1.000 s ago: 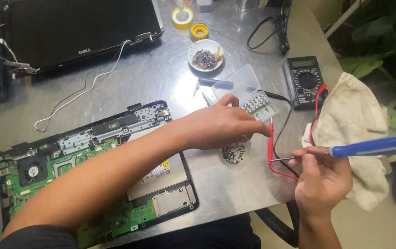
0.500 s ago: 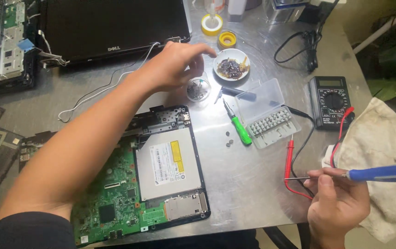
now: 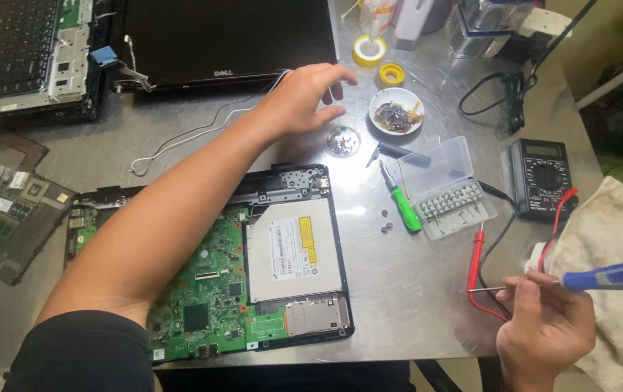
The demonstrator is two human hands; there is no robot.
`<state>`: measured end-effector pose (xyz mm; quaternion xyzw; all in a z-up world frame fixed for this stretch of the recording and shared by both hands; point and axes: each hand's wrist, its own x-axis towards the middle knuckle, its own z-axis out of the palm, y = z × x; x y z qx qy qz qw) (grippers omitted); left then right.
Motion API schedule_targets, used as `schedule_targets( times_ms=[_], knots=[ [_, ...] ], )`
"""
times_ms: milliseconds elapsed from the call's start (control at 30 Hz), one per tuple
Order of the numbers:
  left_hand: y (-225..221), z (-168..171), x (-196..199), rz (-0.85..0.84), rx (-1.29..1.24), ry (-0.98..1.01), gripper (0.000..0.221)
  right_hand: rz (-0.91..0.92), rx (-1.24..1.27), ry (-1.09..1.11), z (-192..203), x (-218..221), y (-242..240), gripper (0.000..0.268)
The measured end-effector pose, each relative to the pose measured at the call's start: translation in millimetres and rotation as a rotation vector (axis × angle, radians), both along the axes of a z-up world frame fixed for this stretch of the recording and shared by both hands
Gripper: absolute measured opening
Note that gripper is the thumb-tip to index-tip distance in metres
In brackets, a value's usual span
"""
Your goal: Disassembling a laptop by removing screws with a screwdriver and detaching the screen assembly
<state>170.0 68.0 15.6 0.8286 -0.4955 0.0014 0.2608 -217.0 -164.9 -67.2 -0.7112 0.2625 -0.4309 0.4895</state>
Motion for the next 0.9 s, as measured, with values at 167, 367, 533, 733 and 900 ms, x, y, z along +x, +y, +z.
schedule_targets(
  times_ms=[167, 367, 533, 733, 900],
  knots=[
    [66.4, 36.0, -13.1, -0.063, -0.121, -0.020, 0.031, -0.012, -0.161, -0.058, -7.5, 1.2, -2.2, 0.013],
    [176.5, 72.2, -35.2, 0.113, -0.092, -0.027, 0.025, 0.185, -0.150, -0.124, 15.4, 30.0, 15.3, 0.011],
    [264.2, 84.9, -54.3, 0.422, -0.125, 0.031, 0.021, 0.342, -0.067, -0.060, 41.4, 67.6, 38.3, 0.006],
    [332.1, 80.3, -88.6, 0.536, -0.069, 0.127, 0.027, 0.443, -0.289, 0.216, 58.6, 103.6, 58.9, 0.022],
    [354.4, 71.1, -114.8, 0.620, 0.140, 0.379, 0.038, 0.602, -0.339, 0.223, 34.7, 144.4, 69.7, 0.024]
  ],
)
